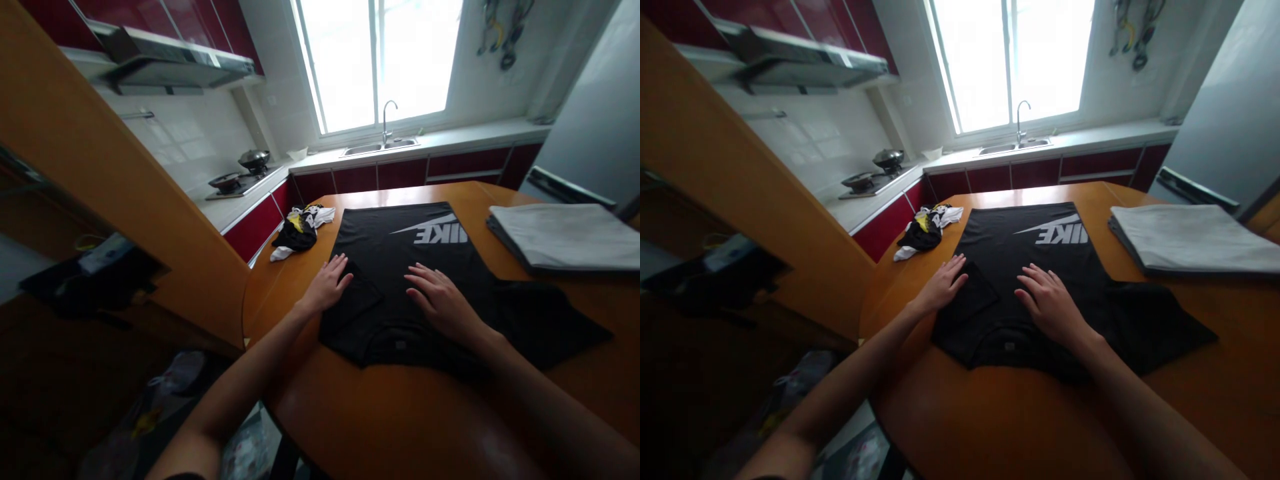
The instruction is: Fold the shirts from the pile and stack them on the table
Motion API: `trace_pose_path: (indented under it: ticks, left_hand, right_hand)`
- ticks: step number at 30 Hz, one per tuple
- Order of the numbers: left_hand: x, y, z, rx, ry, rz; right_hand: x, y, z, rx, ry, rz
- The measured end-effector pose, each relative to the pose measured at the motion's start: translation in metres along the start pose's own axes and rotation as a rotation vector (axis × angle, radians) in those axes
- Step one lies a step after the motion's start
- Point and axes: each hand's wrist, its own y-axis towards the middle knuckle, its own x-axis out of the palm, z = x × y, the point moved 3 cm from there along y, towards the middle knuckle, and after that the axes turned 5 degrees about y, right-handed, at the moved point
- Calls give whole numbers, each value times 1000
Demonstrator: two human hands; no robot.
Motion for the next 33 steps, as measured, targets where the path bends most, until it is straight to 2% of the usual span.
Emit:
trace_pose_path:
  ticks: [4, 8, 10, 13, 16, 18, 20, 23, 28, 33]
  left_hand:
    - [8, 15, 25, 93, 6, -49]
    - [32, 23, 33, 3, 106, -206]
    - [39, 23, 32, -29, 154, -235]
    - [40, 24, 27, -5, 215, -148]
    - [44, 26, 17, -25, 250, -71]
    - [52, 28, 9, -41, 256, -84]
    - [61, 30, 2, -38, 262, -106]
    - [72, 33, -6, -35, 257, -94]
    - [76, 37, -12, -47, 237, -99]
    - [75, 39, -12, -37, 237, -95]
  right_hand:
    - [-21, 1, 14, 156, -6, 169]
    - [-40, 2, 28, 281, -28, 287]
    - [-52, 3, 36, 323, -53, 324]
    - [-78, 0, 57, 422, -99, 370]
    - [-112, -13, 89, 592, -176, 412]
    - [-132, -28, 111, 725, -241, 389]
    - [-146, -42, 131, 846, -270, 305]
    - [-155, -58, 150, 982, -230, 154]
    - [-156, -67, 163, 1116, -187, 26]
    - [-164, -75, 171, 1167, -161, -99]
